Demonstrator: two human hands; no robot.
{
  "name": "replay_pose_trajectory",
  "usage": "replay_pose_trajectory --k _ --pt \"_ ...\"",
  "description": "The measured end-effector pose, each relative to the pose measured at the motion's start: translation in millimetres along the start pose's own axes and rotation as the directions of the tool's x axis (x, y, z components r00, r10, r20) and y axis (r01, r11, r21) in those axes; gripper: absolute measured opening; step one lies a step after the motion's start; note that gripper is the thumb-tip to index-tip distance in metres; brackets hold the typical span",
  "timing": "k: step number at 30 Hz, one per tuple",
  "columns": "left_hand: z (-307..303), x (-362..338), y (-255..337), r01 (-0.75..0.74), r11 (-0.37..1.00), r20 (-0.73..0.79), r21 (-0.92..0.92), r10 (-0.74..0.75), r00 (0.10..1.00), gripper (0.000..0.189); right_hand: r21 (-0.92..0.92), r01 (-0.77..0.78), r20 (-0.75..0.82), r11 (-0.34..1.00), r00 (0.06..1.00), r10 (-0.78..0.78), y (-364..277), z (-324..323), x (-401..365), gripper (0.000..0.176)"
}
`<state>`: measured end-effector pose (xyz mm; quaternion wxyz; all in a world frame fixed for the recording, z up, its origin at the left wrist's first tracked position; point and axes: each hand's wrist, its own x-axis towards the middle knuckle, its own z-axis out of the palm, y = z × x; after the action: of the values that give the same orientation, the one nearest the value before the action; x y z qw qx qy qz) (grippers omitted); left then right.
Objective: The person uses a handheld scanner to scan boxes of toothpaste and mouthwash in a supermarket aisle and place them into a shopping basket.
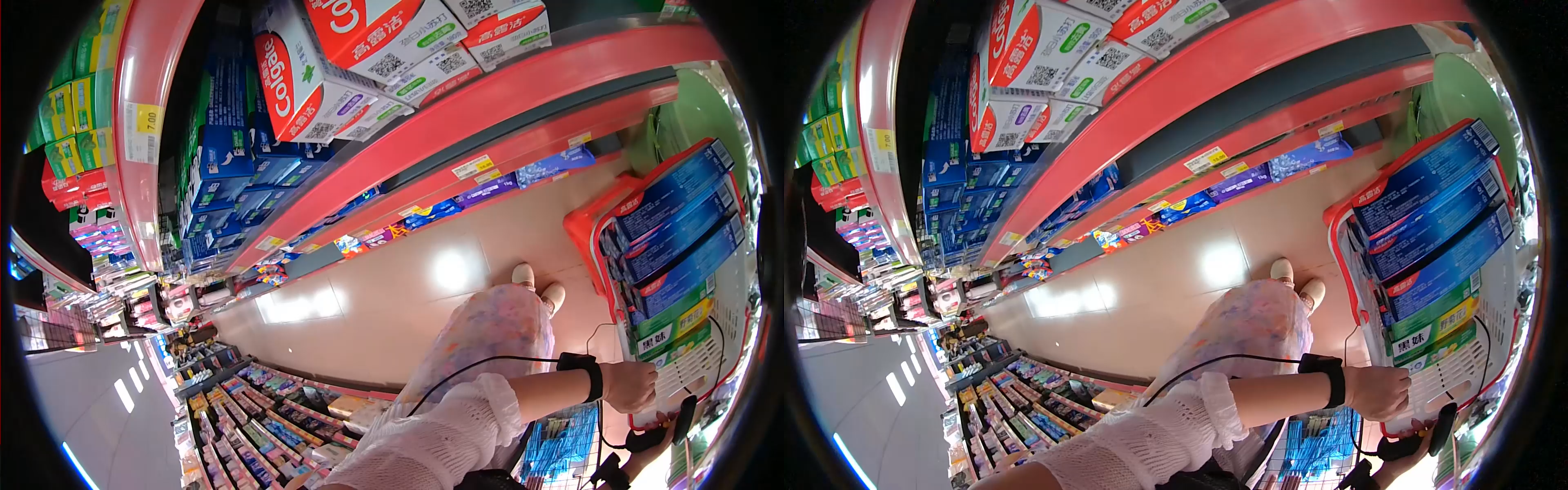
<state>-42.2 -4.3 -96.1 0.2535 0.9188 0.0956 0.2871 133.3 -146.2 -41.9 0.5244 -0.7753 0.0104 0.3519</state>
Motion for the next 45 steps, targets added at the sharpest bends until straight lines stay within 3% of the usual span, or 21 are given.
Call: replay_pose_trajectory --k 7,11,17,24,37,40,42,44,45 --pt "4 0 2 0.027 0.999 0.021 0.036 -0.028 0.999 0.020 -0.042 0.010 -0.028 0.999 1.000 -0.011 2 -3 2 0.031" --pt "20 1 0 0.033 0.999 0.045 0.024 -0.034 0.998 0.024 -0.013 0.035 0.060 0.999 0.998 -0.034 2 -4 3 0.030" --pt "22 -1 0 0.054 0.998 -0.002 0.039 -0.054 0.999 0.024 -0.050 0.025 0.038 0.998 0.999 -0.023 9 -9 8 0.034" --pt "29 3 2 0.120 0.982 -0.096 0.143 -0.107 0.990 0.031 0.013 0.061 0.153 0.998 0.986 -0.062 11 -17 13 0.034" --pt "20 4 3 0.146 0.981 -0.091 0.127 -0.135 0.987 0.033 -0.033 0.048 0.142 0.998 0.989 -0.043 8 -9 10 0.034" --pt "10 4 2 0.171 0.983 -0.054 0.071 -0.167 0.984 0.030 -0.025 0.046 0.134 0.999 0.990 -0.043 5 -5 8 0.035" --pt "-3 1 5 0.250 0.940 -0.073 -0.234 -0.273 0.959 0.024 0.016 0.052 0.161 0.999 0.985 -0.054 6 -5 7 0.033" --pt "-45 2 19 0.268 0.896 -0.403 -0.355 -0.405 0.821 0.037 -0.006 0.049 0.137 0.999 0.989 -0.048 1 -2 2 0.033" --pt "-65 -1 26 0.324 0.851 -0.356 -0.413 -0.478 0.803 0.049 -0.021 0.039 0.122 0.999 0.992 -0.036 -1 1 0 0.032"
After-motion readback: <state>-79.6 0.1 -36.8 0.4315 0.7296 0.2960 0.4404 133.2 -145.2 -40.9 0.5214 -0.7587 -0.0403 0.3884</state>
